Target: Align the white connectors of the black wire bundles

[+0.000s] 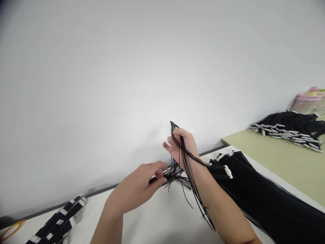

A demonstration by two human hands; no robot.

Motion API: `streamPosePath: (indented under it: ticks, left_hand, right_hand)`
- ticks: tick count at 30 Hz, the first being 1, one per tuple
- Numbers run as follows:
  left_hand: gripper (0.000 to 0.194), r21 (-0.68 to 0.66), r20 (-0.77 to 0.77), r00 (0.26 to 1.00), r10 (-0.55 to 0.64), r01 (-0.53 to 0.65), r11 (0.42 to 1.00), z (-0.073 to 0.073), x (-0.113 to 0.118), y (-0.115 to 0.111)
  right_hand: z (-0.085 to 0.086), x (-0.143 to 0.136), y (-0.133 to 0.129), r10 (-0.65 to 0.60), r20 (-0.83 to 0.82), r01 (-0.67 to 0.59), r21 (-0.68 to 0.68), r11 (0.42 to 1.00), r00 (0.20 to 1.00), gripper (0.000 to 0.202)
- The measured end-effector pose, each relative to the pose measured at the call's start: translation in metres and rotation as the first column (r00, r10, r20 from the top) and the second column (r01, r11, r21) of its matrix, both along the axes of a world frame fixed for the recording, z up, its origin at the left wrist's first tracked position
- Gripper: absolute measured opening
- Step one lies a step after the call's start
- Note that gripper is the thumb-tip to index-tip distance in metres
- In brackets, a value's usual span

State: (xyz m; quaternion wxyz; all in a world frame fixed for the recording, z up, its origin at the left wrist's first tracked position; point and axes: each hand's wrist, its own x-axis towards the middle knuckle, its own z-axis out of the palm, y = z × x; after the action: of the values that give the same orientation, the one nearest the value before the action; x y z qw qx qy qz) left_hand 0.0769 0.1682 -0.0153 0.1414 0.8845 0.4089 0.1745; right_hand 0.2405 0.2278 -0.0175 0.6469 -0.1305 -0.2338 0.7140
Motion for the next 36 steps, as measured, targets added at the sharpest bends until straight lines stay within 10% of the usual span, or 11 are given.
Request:
streamPosePath:
  ticks: [12,21,30,36]
  left_hand:
    - [0.016,0.393,-0.104,0.994,0.020,0.023,0.919,-0.019,0.045,-0.013]
    - [0.020,0.757,0.135,0.990,-0.034,-0.081,0.648,-0.029,0.052,-0.012]
    - [0.007,0.676,0.233,0.947,-0.223,0.007,0.737,-0.013,0.036,-0.013]
    - [0.031,0.597,0.506,0.823,-0.260,-0.116,0.794,0.000,0.014,-0.008]
  right_hand:
    - [-0.004,-0.010,-0.001,-0.019,-0.014,0.018,-0.051,0.999,1.000,0.044]
    - [-0.007,-0.017,-0.003,-0.056,0.026,0.057,-0.042,0.997,0.998,0.043]
    - [-0.002,-0.018,-0.008,-0.031,0.127,0.037,-0.042,0.998,0.991,0.039]
    - [-0.008,-0.023,-0.006,-0.104,0.226,0.097,0.043,0.994,0.969,0.031]
